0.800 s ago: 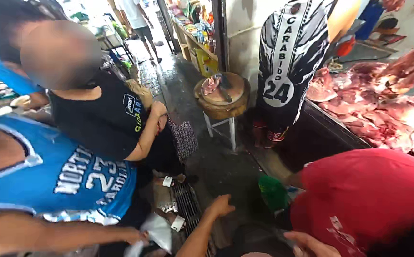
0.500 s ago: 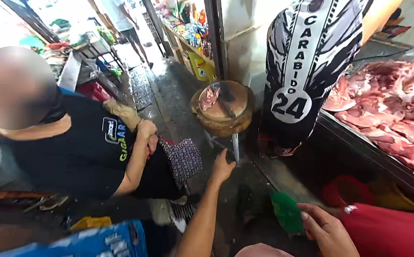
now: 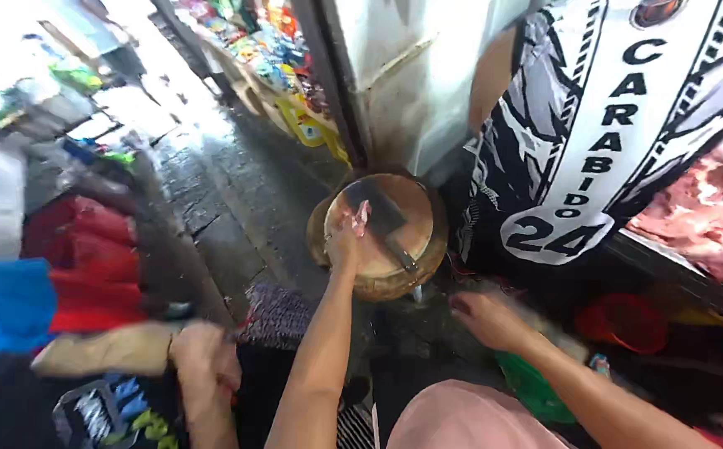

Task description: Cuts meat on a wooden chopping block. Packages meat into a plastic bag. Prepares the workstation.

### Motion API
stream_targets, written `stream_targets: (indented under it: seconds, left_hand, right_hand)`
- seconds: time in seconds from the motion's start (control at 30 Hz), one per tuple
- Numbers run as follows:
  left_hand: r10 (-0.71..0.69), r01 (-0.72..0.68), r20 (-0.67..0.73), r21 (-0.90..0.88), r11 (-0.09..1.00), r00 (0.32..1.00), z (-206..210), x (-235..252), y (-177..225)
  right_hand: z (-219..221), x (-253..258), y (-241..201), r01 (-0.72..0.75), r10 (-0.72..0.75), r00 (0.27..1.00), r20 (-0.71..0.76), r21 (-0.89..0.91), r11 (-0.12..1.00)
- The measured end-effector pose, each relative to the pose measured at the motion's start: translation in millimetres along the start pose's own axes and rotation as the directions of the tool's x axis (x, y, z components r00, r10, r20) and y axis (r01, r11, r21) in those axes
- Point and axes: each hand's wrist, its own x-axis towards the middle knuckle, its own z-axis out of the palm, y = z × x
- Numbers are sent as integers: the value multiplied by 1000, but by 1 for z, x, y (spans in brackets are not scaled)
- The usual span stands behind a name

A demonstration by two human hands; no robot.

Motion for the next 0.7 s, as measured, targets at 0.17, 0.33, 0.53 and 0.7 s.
stream_targets:
  seconds: [0.17,0.33,0.53,0.7]
  left_hand:
    - [102,-113,84,148,983,991,40,72,11]
    - [97,-169,320,203,965,942,37,130,-2]
    - [42,48,568,-143,988,822,16,192,-32]
    - [161,125,509,-482,867,845,-17,219,13]
  right_hand:
    - [27,143,-34,-137,106,964,-243,-116,984]
    - [48,246,-65,-331,293,929,-226,-156,930]
    - [41,255,-101,-514,504,854,-133,-64,855]
    - [25,173,-94,-524,599,793,-116,371,766]
